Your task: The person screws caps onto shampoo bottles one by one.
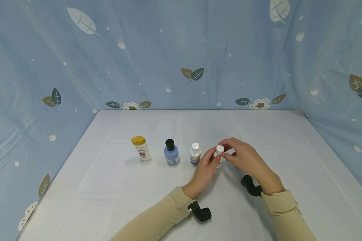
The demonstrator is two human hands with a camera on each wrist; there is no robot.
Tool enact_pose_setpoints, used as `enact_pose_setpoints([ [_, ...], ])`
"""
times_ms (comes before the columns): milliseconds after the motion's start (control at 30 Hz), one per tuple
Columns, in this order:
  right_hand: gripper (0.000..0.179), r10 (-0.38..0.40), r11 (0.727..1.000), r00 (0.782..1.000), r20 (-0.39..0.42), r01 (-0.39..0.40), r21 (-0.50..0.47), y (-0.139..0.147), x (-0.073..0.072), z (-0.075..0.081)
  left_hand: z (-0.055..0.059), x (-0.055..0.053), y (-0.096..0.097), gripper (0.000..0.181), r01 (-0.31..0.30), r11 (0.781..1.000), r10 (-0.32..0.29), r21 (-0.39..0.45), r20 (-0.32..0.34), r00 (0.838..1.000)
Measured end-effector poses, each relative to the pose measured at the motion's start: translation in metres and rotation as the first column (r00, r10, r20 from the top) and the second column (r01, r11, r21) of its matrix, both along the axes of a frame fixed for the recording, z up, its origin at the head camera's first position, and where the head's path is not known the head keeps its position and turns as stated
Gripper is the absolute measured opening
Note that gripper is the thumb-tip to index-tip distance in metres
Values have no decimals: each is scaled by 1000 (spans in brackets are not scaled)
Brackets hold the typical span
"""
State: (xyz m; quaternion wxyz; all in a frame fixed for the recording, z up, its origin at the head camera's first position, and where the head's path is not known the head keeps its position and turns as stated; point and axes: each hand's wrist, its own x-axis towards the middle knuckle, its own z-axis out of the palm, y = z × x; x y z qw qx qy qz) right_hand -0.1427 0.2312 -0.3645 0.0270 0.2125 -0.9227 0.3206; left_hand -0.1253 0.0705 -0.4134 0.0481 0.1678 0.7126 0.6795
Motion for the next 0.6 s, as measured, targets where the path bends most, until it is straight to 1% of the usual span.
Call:
enact_pose_setpoints([
  [267, 38, 27, 1000, 999, -35, -27, 3, 1, -2, -4, 2, 0, 0, 35, -3, 1000, 3, 1, 19, 1000],
  [600, 35, 33, 999, 998, -62, -32, 17, 1, -2, -5, 3, 0, 0, 35, -1, 1000, 0, 11, 27, 1000],
])
